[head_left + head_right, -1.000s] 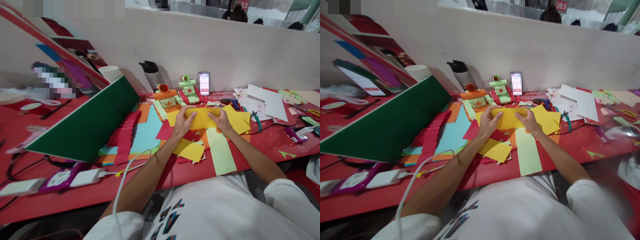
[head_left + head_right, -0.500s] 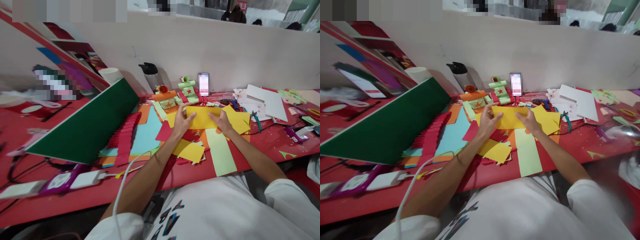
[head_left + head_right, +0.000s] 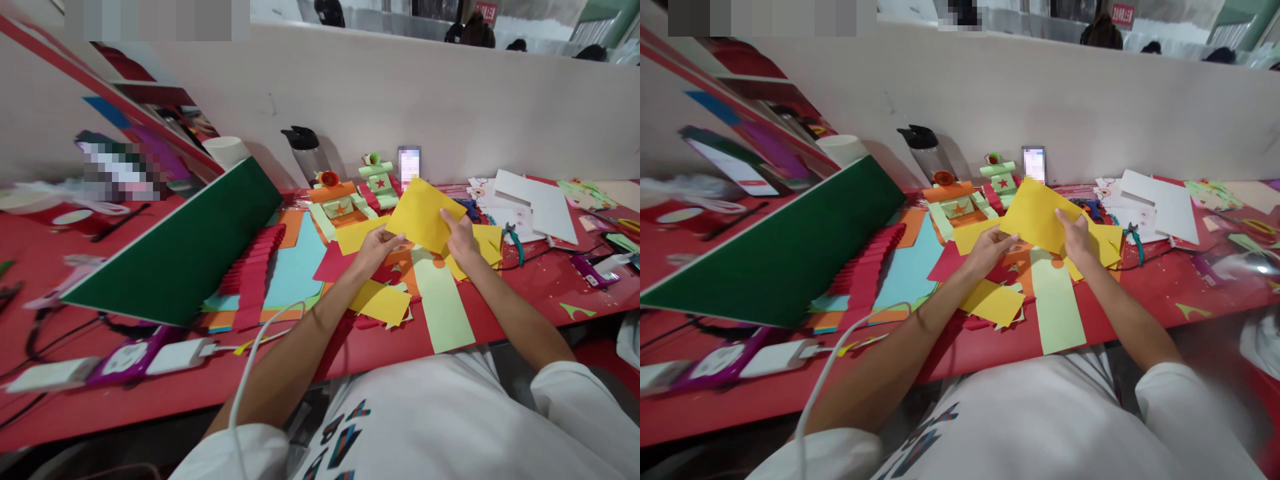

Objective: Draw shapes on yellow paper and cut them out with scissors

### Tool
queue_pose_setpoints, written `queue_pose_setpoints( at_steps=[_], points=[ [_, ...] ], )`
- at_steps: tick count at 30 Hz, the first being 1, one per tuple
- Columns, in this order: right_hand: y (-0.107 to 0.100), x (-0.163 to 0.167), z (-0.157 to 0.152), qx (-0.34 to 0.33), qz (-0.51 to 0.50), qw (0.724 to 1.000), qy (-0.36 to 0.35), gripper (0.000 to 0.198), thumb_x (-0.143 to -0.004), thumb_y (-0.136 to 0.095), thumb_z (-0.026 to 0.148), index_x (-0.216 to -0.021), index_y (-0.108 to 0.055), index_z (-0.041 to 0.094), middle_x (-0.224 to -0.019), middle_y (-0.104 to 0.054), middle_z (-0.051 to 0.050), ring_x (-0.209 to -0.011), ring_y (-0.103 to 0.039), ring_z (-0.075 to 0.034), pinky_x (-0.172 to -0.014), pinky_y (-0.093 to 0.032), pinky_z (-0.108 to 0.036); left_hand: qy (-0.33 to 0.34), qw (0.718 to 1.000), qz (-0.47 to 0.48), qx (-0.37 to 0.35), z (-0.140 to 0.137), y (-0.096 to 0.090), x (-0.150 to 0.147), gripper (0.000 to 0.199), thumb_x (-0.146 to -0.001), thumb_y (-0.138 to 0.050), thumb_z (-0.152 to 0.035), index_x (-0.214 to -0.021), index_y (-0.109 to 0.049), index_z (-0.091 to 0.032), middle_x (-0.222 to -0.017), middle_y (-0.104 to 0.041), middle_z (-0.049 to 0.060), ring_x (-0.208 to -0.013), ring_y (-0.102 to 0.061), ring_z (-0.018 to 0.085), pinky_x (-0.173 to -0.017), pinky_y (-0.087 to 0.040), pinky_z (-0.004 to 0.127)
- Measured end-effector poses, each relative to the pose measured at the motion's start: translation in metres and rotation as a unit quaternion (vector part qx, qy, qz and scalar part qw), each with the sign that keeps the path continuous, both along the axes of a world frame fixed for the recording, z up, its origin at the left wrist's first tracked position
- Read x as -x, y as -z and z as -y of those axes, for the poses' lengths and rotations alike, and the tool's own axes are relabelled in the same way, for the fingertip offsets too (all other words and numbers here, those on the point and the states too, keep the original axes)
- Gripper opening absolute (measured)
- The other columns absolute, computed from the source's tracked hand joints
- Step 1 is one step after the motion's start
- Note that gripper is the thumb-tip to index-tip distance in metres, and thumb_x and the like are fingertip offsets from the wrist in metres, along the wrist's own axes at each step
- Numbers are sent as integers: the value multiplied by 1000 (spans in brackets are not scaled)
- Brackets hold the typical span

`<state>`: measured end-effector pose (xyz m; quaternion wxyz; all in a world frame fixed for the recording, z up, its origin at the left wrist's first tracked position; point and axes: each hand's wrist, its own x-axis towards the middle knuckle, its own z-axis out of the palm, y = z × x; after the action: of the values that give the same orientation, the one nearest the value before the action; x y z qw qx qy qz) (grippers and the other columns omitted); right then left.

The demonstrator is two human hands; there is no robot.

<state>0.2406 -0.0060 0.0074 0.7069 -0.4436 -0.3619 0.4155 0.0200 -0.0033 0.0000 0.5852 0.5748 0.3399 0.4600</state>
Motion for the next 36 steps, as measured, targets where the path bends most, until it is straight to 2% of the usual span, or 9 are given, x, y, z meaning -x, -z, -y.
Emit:
queue_pose_setpoints(
  at_steps=[4,7,15,19,23,26,28,31,36],
  points=[
    [-3,11,5,-17,-38,999,-15,58,-65,-94,54,-108,-69,24,-118,-82,-10,-116,-77,-33,-99,-64,-52,-30,998,36,34,2,5,-12,60,-66,-93,-64,-69,-50,-22,-65,-68,3,-81,-77,24,-65,-54,29],
    [-5,15,7,-24,-46,998,-28,58,-64,-94,51,-110,-70,24,-119,-82,-10,-119,-76,-33,-99,-64,-52,-28,998,35,38,3,7,-17,61,-69,-91,-65,-62,-49,-22,-59,-64,3,-71,-73,21,-60,-49,27],
    [-11,13,12,-16,11,999,-39,53,-66,-92,47,-108,-67,26,-108,-82,-8,-109,-76,-31,-94,-64,-48,-105,993,61,9,-2,2,-10,55,-70,-91,-61,-74,-54,-22,-62,-56,-4,-65,-67,16,-59,-47,25],
    [-18,7,16,2,67,991,-117,47,-67,-90,43,-103,-65,27,-109,-80,-4,-102,-77,-27,-90,-64,-42,-149,987,56,-36,-7,-5,1,50,-76,-89,-56,-69,-52,-22,-57,-47,-6,-58,-54,12,-58,-43,24],
    [-26,-3,20,25,118,966,-229,50,-67,-91,41,-109,-69,26,-108,-82,-4,-98,-78,-27,-89,-64,-40,-194,977,30,-88,-12,-11,13,55,-79,-86,-54,-63,-43,-23,-57,-36,-7,-55,-39,10,-55,-37,25],
    [-29,-5,25,33,136,949,-282,53,-70,-92,38,-117,-71,25,-116,-82,-6,-101,-78,-27,-94,-63,-41,-169,981,-3,-90,-14,-13,18,52,-78,-85,-54,-63,-47,-22,-58,-37,-6,-55,-38,11,-54,-35,25],
    [-29,-3,27,43,141,945,-293,55,-71,-93,38,-120,-72,24,-120,-82,-8,-102,-79,-28,-95,-64,-43,-142,986,-19,-87,-14,-13,19,50,-78,-85,-54,-64,-49,-22,-58,-38,-6,-55,-39,11,-54,-35,26],
    [-26,2,29,53,144,949,-274,53,-71,-94,40,-117,-74,22,-116,-83,-9,-102,-79,-30,-96,-64,-46,-116,990,-22,-80,-12,-13,16,50,-78,-86,-54,-64,-51,-22,-57,-39,-6,-55,-39,11,-55,-36,26],
    [-20,6,27,42,140,961,-234,49,-73,-93,45,-111,-76,21,-114,-84,-10,-102,-80,-30,-94,-65,-45,-95,995,22,-34,-9,-12,10,46,-78,-86,-57,-70,-57,-22,-63,-51,-4,-58,-47,12,-57,-42,25]
  ],
)
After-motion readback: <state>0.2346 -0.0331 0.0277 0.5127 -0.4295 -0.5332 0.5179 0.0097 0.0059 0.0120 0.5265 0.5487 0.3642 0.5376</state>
